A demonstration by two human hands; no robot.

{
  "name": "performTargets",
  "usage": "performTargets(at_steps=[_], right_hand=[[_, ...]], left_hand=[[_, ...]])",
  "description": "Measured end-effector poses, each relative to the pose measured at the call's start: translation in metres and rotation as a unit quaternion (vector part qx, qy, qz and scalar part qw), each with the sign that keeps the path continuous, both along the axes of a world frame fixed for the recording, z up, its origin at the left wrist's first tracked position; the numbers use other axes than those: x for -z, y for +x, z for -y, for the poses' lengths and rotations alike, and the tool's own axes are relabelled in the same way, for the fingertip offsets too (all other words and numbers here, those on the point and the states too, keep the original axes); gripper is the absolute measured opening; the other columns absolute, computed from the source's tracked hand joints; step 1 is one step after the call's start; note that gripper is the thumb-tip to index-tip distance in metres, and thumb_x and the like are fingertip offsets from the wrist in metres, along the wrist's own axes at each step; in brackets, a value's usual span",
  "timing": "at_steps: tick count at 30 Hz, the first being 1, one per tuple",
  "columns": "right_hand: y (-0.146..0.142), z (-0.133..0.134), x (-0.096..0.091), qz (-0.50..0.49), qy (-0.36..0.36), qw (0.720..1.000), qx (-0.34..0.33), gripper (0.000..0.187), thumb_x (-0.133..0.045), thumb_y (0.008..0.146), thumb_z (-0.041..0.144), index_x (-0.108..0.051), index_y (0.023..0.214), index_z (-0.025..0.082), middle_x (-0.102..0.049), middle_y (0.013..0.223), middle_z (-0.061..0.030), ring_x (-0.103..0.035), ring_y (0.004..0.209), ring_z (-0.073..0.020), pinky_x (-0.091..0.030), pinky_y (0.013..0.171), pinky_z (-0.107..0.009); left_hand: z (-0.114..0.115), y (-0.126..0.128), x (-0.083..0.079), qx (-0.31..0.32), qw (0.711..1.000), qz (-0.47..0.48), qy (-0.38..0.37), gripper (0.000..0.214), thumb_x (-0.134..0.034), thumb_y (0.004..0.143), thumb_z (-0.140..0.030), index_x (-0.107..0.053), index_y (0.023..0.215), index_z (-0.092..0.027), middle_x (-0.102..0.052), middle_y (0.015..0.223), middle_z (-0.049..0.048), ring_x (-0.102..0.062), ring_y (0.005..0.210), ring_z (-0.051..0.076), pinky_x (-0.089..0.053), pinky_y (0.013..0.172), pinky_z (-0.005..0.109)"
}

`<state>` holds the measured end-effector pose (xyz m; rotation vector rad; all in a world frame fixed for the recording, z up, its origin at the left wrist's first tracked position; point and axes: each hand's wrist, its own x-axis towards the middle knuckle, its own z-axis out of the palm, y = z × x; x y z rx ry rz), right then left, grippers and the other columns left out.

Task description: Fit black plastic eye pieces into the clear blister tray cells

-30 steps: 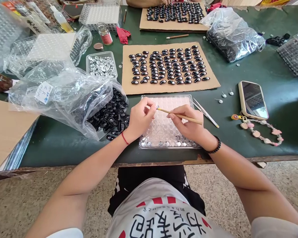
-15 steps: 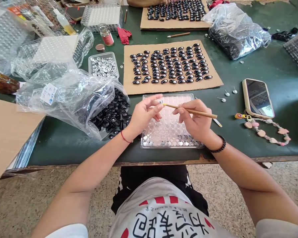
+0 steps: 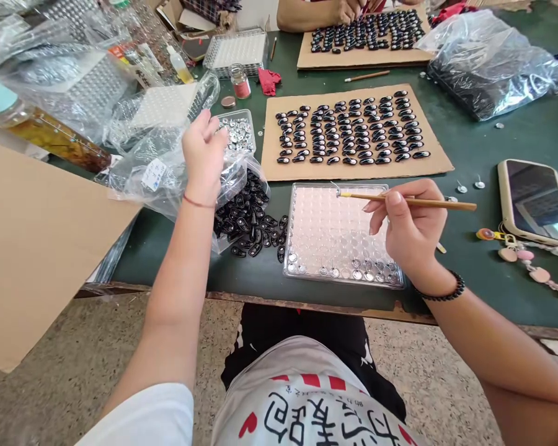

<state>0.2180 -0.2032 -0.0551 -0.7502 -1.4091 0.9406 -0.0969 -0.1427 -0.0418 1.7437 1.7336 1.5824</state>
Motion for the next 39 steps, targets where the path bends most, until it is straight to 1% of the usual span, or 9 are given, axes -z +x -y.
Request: performTargets(at_steps=[3,9,14,20,27,32,36,37,39], right_hand=[[0.000,0.002,-0.002,-0.003,0.002,1.000,-0.013,0.017,-0.052,0.083,0.036,-0.047,0.076,0.021,-0.058,0.065,0.0004,-0.047,0.037,-0.0081,-0.031,0.033,-0.024],[-0.002,0.006,-0.005,-0.016,0.000,0.999,-0.029,0.013,-0.053,0.084,0.032,-0.049,0.077,0.022,-0.058,0.066,0.0010,-0.048,0.039,-0.0083,-0.033,0.035,-0.024],[-0.003,0.005,-0.004,0.006,0.005,1.000,-0.027,0.019,-0.052,0.084,0.035,-0.046,0.076,0.019,-0.058,0.065,0.0011,-0.046,0.038,-0.0066,-0.034,0.035,-0.022],[-0.001,0.001,-0.005,0.017,0.025,1.000,-0.007,0.020,-0.050,0.085,0.036,-0.046,0.075,0.019,-0.058,0.065,0.0015,-0.046,0.038,-0.0063,-0.035,0.036,-0.021],[-0.001,0.000,-0.004,0.007,0.033,0.999,-0.025,0.017,-0.050,0.085,0.033,-0.046,0.076,0.020,-0.058,0.065,0.0015,-0.045,0.038,-0.0059,-0.034,0.034,-0.021],[-0.001,0.000,-0.002,0.007,0.030,0.999,-0.025,0.017,-0.049,0.086,0.033,-0.045,0.076,0.019,-0.057,0.065,0.0014,-0.045,0.038,-0.0052,-0.035,0.035,-0.021],[-0.001,0.000,-0.002,0.008,0.032,0.999,-0.025,0.017,-0.049,0.086,0.033,-0.045,0.076,0.018,-0.057,0.065,0.0013,-0.045,0.039,-0.0049,-0.036,0.036,-0.021],[-0.001,0.000,-0.003,0.008,0.033,0.999,-0.026,0.017,-0.049,0.086,0.032,-0.045,0.077,0.018,-0.057,0.065,0.0012,-0.045,0.039,-0.0048,-0.036,0.036,-0.021],[-0.001,-0.001,-0.003,0.011,0.033,0.999,-0.027,0.017,-0.049,0.086,0.032,-0.045,0.077,0.018,-0.057,0.065,0.0010,-0.045,0.039,-0.0048,-0.036,0.035,-0.021]], left_hand=[[0.055,0.025,0.000,0.023,0.995,-0.078,-0.062,0.040,-0.048,0.084,-0.032,-0.041,0.121,-0.019,-0.047,0.125,0.0054,-0.045,0.113,0.017,-0.040,0.093,0.035],[0.154,0.079,0.020,0.152,0.906,-0.329,-0.219,0.054,-0.042,0.084,-0.034,-0.024,0.134,-0.027,-0.026,0.141,0.0044,-0.014,0.131,0.025,-0.018,0.104,0.047],[0.147,0.088,0.036,0.119,0.879,-0.412,-0.210,0.049,-0.034,0.085,-0.024,-0.027,0.134,-0.023,-0.026,0.140,0.0041,-0.010,0.131,0.027,-0.011,0.103,0.047],[0.119,0.092,0.043,0.064,0.863,-0.464,-0.188,0.043,-0.032,0.087,-0.024,-0.034,0.129,-0.016,-0.048,0.122,0.0109,-0.042,0.106,0.025,-0.030,0.085,0.039],[0.100,0.090,0.043,0.030,0.839,-0.510,-0.189,0.025,-0.033,0.087,-0.029,-0.054,0.091,-0.015,-0.055,0.088,0.0099,-0.050,0.079,0.023,-0.032,0.065,0.033],[0.087,0.081,0.035,0.032,0.914,-0.361,-0.182,0.020,-0.036,0.087,-0.030,-0.051,0.093,-0.017,-0.057,0.089,0.0059,-0.053,0.079,0.018,-0.036,0.065,0.028],[0.072,0.080,0.014,0.057,0.976,-0.001,-0.210,0.016,-0.049,0.081,-0.033,-0.052,0.086,-0.018,-0.054,0.073,0.0005,-0.048,0.055,0.009,-0.036,0.052,0.020],[0.067,0.082,0.008,0.089,0.958,0.138,-0.236,0.016,-0.050,0.081,-0.033,-0.052,0.084,-0.017,-0.051,0.068,-0.0013,-0.042,0.046,0.005,-0.033,0.045,0.018],[0.057,0.089,-0.001,0.160,0.859,0.398,-0.279,0.016,-0.047,0.083,-0.030,-0.052,0.081,-0.016,-0.045,0.060,-0.0039,-0.029,0.035,0.001,-0.025,0.035,0.014]])
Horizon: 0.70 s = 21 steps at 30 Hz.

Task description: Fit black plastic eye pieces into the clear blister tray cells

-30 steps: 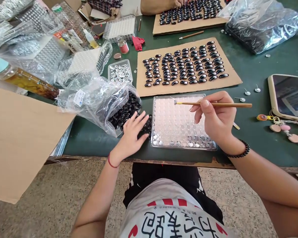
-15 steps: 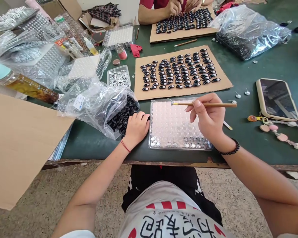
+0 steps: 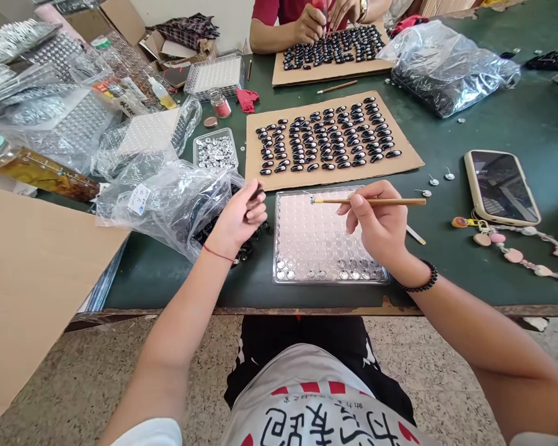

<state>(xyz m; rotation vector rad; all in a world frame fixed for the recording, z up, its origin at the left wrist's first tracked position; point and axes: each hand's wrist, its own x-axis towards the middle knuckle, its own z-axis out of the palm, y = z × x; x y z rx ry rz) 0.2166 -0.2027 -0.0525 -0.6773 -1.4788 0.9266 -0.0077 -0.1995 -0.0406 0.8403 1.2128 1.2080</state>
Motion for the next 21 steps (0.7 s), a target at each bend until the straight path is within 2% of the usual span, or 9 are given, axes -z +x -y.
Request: performTargets(at_steps=[2,3,5,8,11,16,19,21], right_hand=[[0.000,-0.001,0.000,0.005,0.002,1.000,0.005,0.017,-0.049,0.086,0.032,-0.045,0.077,0.018,-0.057,0.065,0.0012,-0.045,0.038,-0.0048,-0.036,0.035,-0.020],[0.001,-0.001,0.000,0.007,0.003,1.000,0.010,0.017,-0.049,0.086,0.033,-0.045,0.077,0.019,-0.057,0.065,0.0014,-0.045,0.038,-0.0048,-0.036,0.035,-0.020],[0.001,-0.002,0.001,0.009,0.006,1.000,0.020,0.016,-0.049,0.086,0.032,-0.045,0.077,0.019,-0.057,0.066,0.0015,-0.045,0.038,-0.0050,-0.035,0.035,-0.021],[0.002,-0.003,0.000,0.007,0.008,1.000,0.023,0.013,-0.048,0.087,0.030,-0.045,0.077,0.020,-0.057,0.064,0.0015,-0.045,0.038,-0.0057,-0.036,0.034,-0.022],[0.002,-0.003,0.000,0.009,0.014,1.000,0.016,0.012,-0.047,0.087,0.029,-0.046,0.078,0.021,-0.056,0.064,0.0020,-0.046,0.038,-0.0062,-0.037,0.035,-0.022],[0.002,-0.003,-0.001,0.020,0.021,0.999,0.031,0.014,-0.049,0.086,0.031,-0.046,0.077,0.021,-0.056,0.063,0.0027,-0.045,0.038,-0.0058,-0.035,0.034,-0.021],[0.003,-0.003,-0.001,0.022,0.018,0.999,0.046,0.017,-0.049,0.086,0.033,-0.046,0.076,0.020,-0.057,0.063,0.0028,-0.045,0.038,-0.0056,-0.035,0.035,-0.021],[0.003,-0.003,-0.001,0.018,0.016,0.999,0.048,0.018,-0.049,0.086,0.034,-0.045,0.076,0.020,-0.057,0.063,0.0029,-0.045,0.038,-0.0055,-0.035,0.035,-0.020]], left_hand=[[-0.008,0.011,-0.005,0.025,0.978,0.197,-0.059,0.017,-0.042,0.086,-0.026,-0.052,0.080,-0.014,-0.045,0.057,-0.0035,-0.029,0.033,-0.001,-0.022,0.032,0.011],[-0.010,0.017,-0.005,0.034,0.963,0.255,-0.078,0.018,-0.041,0.086,-0.024,-0.053,0.080,-0.013,-0.046,0.058,-0.0025,-0.032,0.035,-0.001,-0.023,0.031,0.010],[-0.010,0.029,-0.003,0.054,0.943,0.311,-0.107,0.018,-0.040,0.086,-0.021,-0.055,0.082,-0.012,-0.053,0.064,0.0008,-0.041,0.040,0.000,-0.025,0.031,0.009],[-0.002,0.039,0.002,0.074,0.933,0.327,-0.133,0.017,-0.043,0.085,-0.021,-0.057,0.085,-0.012,-0.060,0.075,0.0040,-0.050,0.048,0.003,-0.029,0.031,0.008],[0.007,0.042,0.006,0.082,0.930,0.330,-0.139,0.015,-0.047,0.084,-0.022,-0.059,0.088,-0.013,-0.060,0.072,0.0018,-0.051,0.048,0.003,-0.030,0.030,0.008],[0.010,0.045,0.012,0.072,0.945,0.292,-0.131,0.014,-0.055,0.080,-0.023,-0.060,0.090,-0.016,-0.058,0.068,-0.0007,-0.049,0.045,0.002,-0.030,0.031,0.007],[0.010,0.047,0.014,0.070,0.952,0.267,-0.128,0.022,-0.051,0.082,-0.029,-0.060,0.096,-0.015,-0.059,0.073,0.0019,-0.051,0.047,0.003,-0.034,0.033,0.009],[0.011,0.047,0.015,0.082,0.955,0.262,-0.117,0.022,-0.048,0.083,-0.025,-0.059,0.099,-0.015,-0.059,0.077,0.0024,-0.052,0.050,0.003,-0.036,0.036,0.010]])
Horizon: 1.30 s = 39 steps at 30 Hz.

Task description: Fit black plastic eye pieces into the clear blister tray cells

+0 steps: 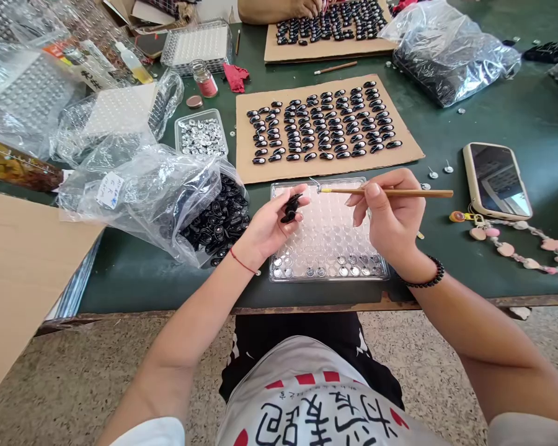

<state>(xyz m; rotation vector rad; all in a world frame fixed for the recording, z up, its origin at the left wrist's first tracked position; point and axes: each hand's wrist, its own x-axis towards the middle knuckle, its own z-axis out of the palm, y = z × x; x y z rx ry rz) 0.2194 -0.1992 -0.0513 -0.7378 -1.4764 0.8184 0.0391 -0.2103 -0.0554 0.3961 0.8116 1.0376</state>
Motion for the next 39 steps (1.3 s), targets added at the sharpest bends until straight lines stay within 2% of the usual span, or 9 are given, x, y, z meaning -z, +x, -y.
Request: performTargets(at_steps=[5,10,14,19,22,26,28,35,39], right_hand=[[0.000,0.000,0.001,-0.008,0.000,1.000,-0.001,0.018,-0.049,0.086,0.033,-0.045,0.075,0.019,-0.057,0.064,0.0023,-0.046,0.038,-0.0058,-0.034,0.036,-0.021],[0.000,0.000,0.000,0.011,-0.002,1.000,0.012,0.020,-0.049,0.086,0.037,-0.044,0.075,0.020,-0.057,0.064,0.0019,-0.045,0.039,-0.0065,-0.035,0.036,-0.021],[0.001,0.001,-0.002,0.031,0.001,0.999,0.009,0.021,-0.047,0.086,0.039,-0.044,0.075,0.021,-0.056,0.063,0.0017,-0.045,0.039,-0.0070,-0.036,0.037,-0.022],[0.001,0.005,-0.001,0.054,0.008,0.998,-0.012,0.022,-0.044,0.088,0.038,-0.046,0.075,0.020,-0.056,0.064,0.0006,-0.045,0.042,-0.0074,-0.037,0.040,-0.023],[0.001,0.006,0.002,0.069,0.030,0.997,-0.016,0.022,-0.043,0.089,0.035,-0.048,0.074,0.019,-0.055,0.063,0.0004,-0.046,0.044,-0.0076,-0.039,0.043,-0.023],[0.003,0.007,0.005,0.124,0.069,0.989,-0.033,0.018,-0.043,0.088,0.030,-0.049,0.076,0.018,-0.054,0.065,-0.0010,-0.048,0.051,-0.0093,-0.040,0.049,-0.024],[0.003,0.007,0.005,0.162,0.089,0.982,-0.045,0.016,-0.044,0.088,0.028,-0.050,0.078,0.018,-0.054,0.065,-0.0009,-0.048,0.052,-0.0094,-0.039,0.049,-0.024],[0.003,0.006,0.002,0.234,0.138,0.961,-0.049,0.012,-0.044,0.085,0.022,-0.051,0.077,0.017,-0.053,0.063,-0.0012,-0.047,0.052,-0.0102,-0.036,0.049,-0.023],[0.003,0.006,0.004,0.264,0.157,0.951,-0.040,0.012,-0.044,0.085,0.023,-0.050,0.077,0.017,-0.051,0.059,0.0000,-0.044,0.049,-0.0103,-0.034,0.049,-0.024]], left_hand=[[0.003,0.002,0.000,0.030,0.998,-0.029,0.038,0.020,-0.053,0.078,-0.014,-0.057,0.098,-0.017,-0.058,0.080,0.0007,-0.055,0.054,0.004,-0.038,0.040,0.010],[0.004,0.006,0.002,0.034,0.996,-0.083,0.029,0.016,-0.058,0.076,-0.024,-0.051,0.088,-0.016,-0.061,0.086,0.0034,-0.051,0.048,0.003,-0.028,0.033,0.010],[0.005,0.007,0.001,0.069,0.982,-0.160,0.071,0.021,-0.056,0.077,-0.034,-0.046,0.085,-0.017,-0.060,0.073,0.0017,-0.046,0.042,0.003,-0.020,0.030,0.012],[0.008,0.011,0.002,0.102,0.927,-0.320,0.165,0.023,-0.054,0.078,-0.039,-0.049,0.085,-0.017,-0.051,0.046,-0.0034,-0.040,0.034,0.005,-0.025,0.033,0.014],[0.009,0.012,0.005,0.086,0.891,-0.398,0.202,0.022,-0.058,0.075,-0.036,-0.048,0.082,-0.018,-0.051,0.046,-0.0044,-0.042,0.035,0.005,-0.030,0.037,0.014],[0.008,0.010,0.010,0.076,0.837,-0.480,0.251,0.018,-0.056,0.075,-0.035,-0.055,0.076,-0.017,-0.054,0.049,-0.0018,-0.046,0.041,0.006,-0.034,0.042,0.016],[0.007,0.009,0.012,0.070,0.822,-0.502,0.259,0.020,-0.058,0.073,-0.036,-0.059,0.074,-0.016,-0.057,0.052,0.0002,-0.049,0.044,0.008,-0.036,0.044,0.017],[0.006,0.009,0.009,0.085,0.840,-0.474,0.249,0.029,-0.064,0.069,-0.028,-0.062,0.097,-0.018,-0.064,0.090,0.0040,-0.051,0.045,0.006,-0.041,0.047,0.019],[0.006,0.009,0.007,0.081,0.851,-0.460,0.241,0.029,-0.065,0.068,-0.028,-0.063,0.096,-0.018,-0.064,0.085,0.0040,-0.051,0.044,0.006,-0.041,0.045,0.019]])
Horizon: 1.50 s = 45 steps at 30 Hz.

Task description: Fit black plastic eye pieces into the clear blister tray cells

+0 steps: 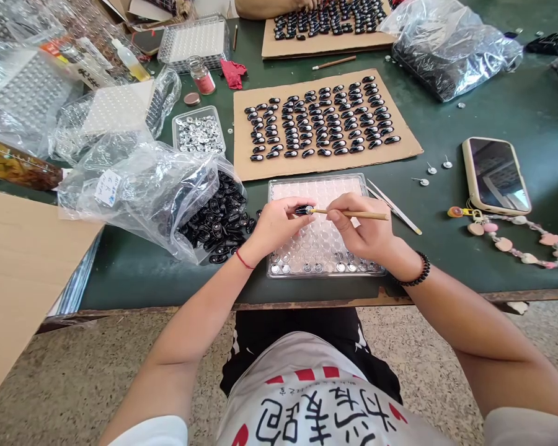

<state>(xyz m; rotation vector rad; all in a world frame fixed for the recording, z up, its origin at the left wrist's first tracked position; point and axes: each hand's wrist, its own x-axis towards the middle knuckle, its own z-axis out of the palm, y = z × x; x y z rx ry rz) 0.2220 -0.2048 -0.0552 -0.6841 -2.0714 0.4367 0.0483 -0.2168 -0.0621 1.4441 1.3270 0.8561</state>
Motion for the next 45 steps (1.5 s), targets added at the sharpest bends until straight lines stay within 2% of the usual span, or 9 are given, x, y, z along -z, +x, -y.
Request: performTargets(at_steps=[14,23,29,32,34,36,39,42,45], right_hand=[[-0.003,0.000,0.002,0.013,0.035,0.999,0.008,0.010,-0.042,0.085,0.020,-0.047,0.077,0.018,-0.050,0.060,0.0002,-0.043,0.050,-0.0098,-0.033,0.048,-0.023],[-0.002,0.000,0.003,0.021,0.030,0.999,-0.001,0.009,-0.042,0.086,0.019,-0.045,0.077,0.018,-0.052,0.062,-0.0004,-0.044,0.051,-0.0100,-0.034,0.049,-0.023],[-0.004,0.001,0.005,0.037,0.020,0.999,-0.002,0.008,-0.043,0.086,0.019,-0.045,0.078,0.018,-0.052,0.065,-0.0004,-0.045,0.053,-0.0098,-0.034,0.050,-0.023],[-0.005,0.001,0.004,0.017,-0.013,1.000,-0.006,0.011,-0.044,0.087,0.022,-0.046,0.077,0.018,-0.052,0.066,-0.0005,-0.046,0.053,-0.0094,-0.034,0.050,-0.023],[-0.005,-0.002,0.003,-0.036,-0.102,0.994,-0.017,0.015,-0.045,0.087,0.026,-0.046,0.075,0.017,-0.052,0.065,-0.0001,-0.045,0.049,-0.0077,-0.033,0.046,-0.022],[-0.003,-0.008,0.001,-0.122,-0.240,0.962,-0.042,0.020,-0.044,0.088,0.032,-0.044,0.075,0.017,-0.053,0.065,0.0006,-0.043,0.043,-0.0062,-0.032,0.042,-0.021],[0.001,-0.017,-0.001,-0.257,-0.423,0.867,-0.066,0.024,-0.042,0.088,0.039,-0.042,0.076,0.018,-0.051,0.062,0.0020,-0.039,0.037,-0.0051,-0.030,0.037,-0.021],[0.004,-0.021,-0.003,-0.332,-0.500,0.798,-0.059,0.024,-0.044,0.086,0.038,-0.044,0.074,0.018,-0.048,0.061,0.0027,-0.035,0.037,-0.0039,-0.029,0.036,-0.020],[0.003,-0.018,-0.005,-0.358,-0.513,0.777,-0.067,0.021,-0.045,0.086,0.034,-0.045,0.072,0.018,-0.049,0.060,0.0022,-0.035,0.037,-0.0041,-0.027,0.035,-0.020]], left_hand=[[0.002,0.001,-0.010,0.004,0.998,0.044,-0.037,0.033,-0.067,0.067,-0.027,-0.063,0.098,-0.017,-0.052,0.053,-0.0018,-0.043,0.042,0.007,-0.033,0.041,0.019],[0.002,0.001,-0.006,-0.010,1.000,0.011,-0.008,0.029,-0.064,0.069,-0.027,-0.065,0.097,-0.017,-0.053,0.055,-0.0013,-0.039,0.042,0.006,-0.032,0.042,0.019],[0.000,0.000,-0.004,-0.019,0.998,0.038,-0.041,0.027,-0.053,0.075,-0.026,-0.064,0.099,-0.017,-0.062,0.069,0.0011,-0.036,0.040,0.004,-0.030,0.039,0.018],[0.000,0.000,-0.002,-0.018,0.998,0.040,-0.034,0.027,-0.051,0.078,-0.029,-0.063,0.098,-0.016,-0.063,0.070,0.0021,-0.037,0.041,0.005,-0.030,0.040,0.018],[0.000,0.000,-0.002,-0.012,0.999,0.040,-0.022,0.025,-0.052,0.078,-0.029,-0.063,0.095,-0.015,-0.063,0.069,0.0029,-0.038,0.042,0.004,-0.029,0.040,0.017],[0.000,0.002,-0.003,-0.007,0.998,0.059,-0.006,0.022,-0.052,0.078,-0.028,-0.063,0.092,-0.015,-0.063,0.068,0.0030,-0.038,0.042,0.004,-0.028,0.040,0.017],[-0.005,-0.002,-0.006,-0.026,0.995,0.091,0.023,0.017,-0.051,0.079,-0.025,-0.061,0.090,-0.016,-0.060,0.065,0.0021,-0.034,0.040,0.004,-0.024,0.037,0.017],[-0.024,-0.021,-0.012,-0.081,0.994,0.061,0.045,0.017,-0.050,0.079,-0.024,-0.058,0.093,-0.017,-0.060,0.070,0.0025,-0.034,0.040,0.004,-0.025,0.036,0.017],[-0.059,-0.057,-0.018,-0.140,0.988,-0.020,0.066,0.020,-0.052,0.078,-0.025,-0.054,0.097,-0.018,-0.061,0.075,0.0030,-0.036,0.041,0.004,-0.028,0.037,0.016]])
